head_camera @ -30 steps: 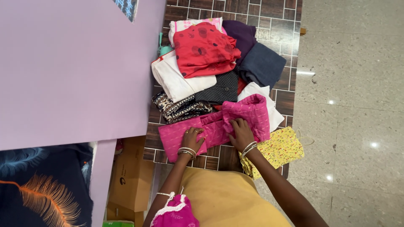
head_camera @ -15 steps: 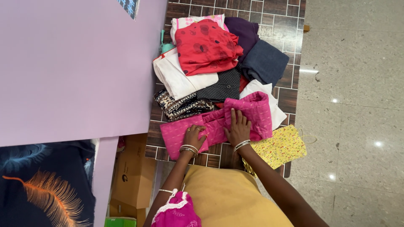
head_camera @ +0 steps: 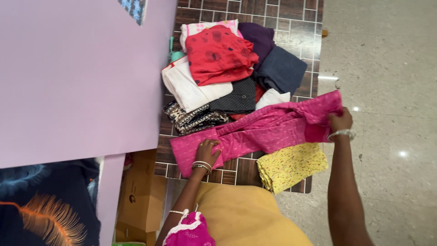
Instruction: The person folds a dark blue feather-patterned sheet on a white surface, then folds a yellow cloth, a red cloth, and a pink cloth, placing each folded item on the sheet. The person smooths the sheet and the folded items with both hands.
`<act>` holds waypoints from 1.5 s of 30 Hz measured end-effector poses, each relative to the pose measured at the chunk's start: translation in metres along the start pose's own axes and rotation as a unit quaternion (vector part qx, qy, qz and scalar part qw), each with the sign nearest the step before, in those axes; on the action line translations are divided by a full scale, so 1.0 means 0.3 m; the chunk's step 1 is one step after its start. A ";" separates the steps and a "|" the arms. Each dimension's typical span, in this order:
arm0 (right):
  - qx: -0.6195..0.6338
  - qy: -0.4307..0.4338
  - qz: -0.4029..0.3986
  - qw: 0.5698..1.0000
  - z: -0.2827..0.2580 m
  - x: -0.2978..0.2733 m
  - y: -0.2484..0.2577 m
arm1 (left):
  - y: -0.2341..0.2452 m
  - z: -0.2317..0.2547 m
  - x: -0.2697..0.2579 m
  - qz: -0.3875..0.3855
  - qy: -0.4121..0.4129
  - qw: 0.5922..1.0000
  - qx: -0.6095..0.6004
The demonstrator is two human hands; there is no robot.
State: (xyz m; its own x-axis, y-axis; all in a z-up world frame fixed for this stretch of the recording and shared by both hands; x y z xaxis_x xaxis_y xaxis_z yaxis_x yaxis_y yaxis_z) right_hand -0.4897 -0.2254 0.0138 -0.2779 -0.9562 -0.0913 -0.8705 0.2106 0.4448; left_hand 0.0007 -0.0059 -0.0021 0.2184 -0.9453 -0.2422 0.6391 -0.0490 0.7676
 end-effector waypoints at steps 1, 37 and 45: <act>0.047 -0.048 -0.032 0.997 0.032 0.043 -0.003 | 0.000 -0.001 0.003 -0.003 -0.006 1.000 -0.002; -0.429 0.387 -0.141 0.804 -0.224 -0.510 -0.501 | -0.006 0.016 0.009 -0.012 0.019 1.000 0.006; -0.209 0.193 0.022 0.958 -0.053 -0.368 -0.375 | -0.011 0.009 0.010 -0.023 0.024 0.999 0.006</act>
State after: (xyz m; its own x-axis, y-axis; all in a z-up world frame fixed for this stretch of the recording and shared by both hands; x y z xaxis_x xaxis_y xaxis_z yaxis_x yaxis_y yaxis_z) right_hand -0.3545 -0.1468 -0.0122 -0.0702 -0.9690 0.2370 -0.6003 0.2308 0.7658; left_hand -0.0026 -0.0094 -0.0038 0.2253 -0.9251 -0.3056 0.6406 -0.0957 0.7619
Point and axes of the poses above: each hand's wrist, its own x-axis towards the middle knuckle, its own y-axis out of the back of the hand, z = x × y, the point moved 1 cm from there along x, towards the middle knuckle, and after that the axes turned 10 degrees about y, right-handed, at the moved point
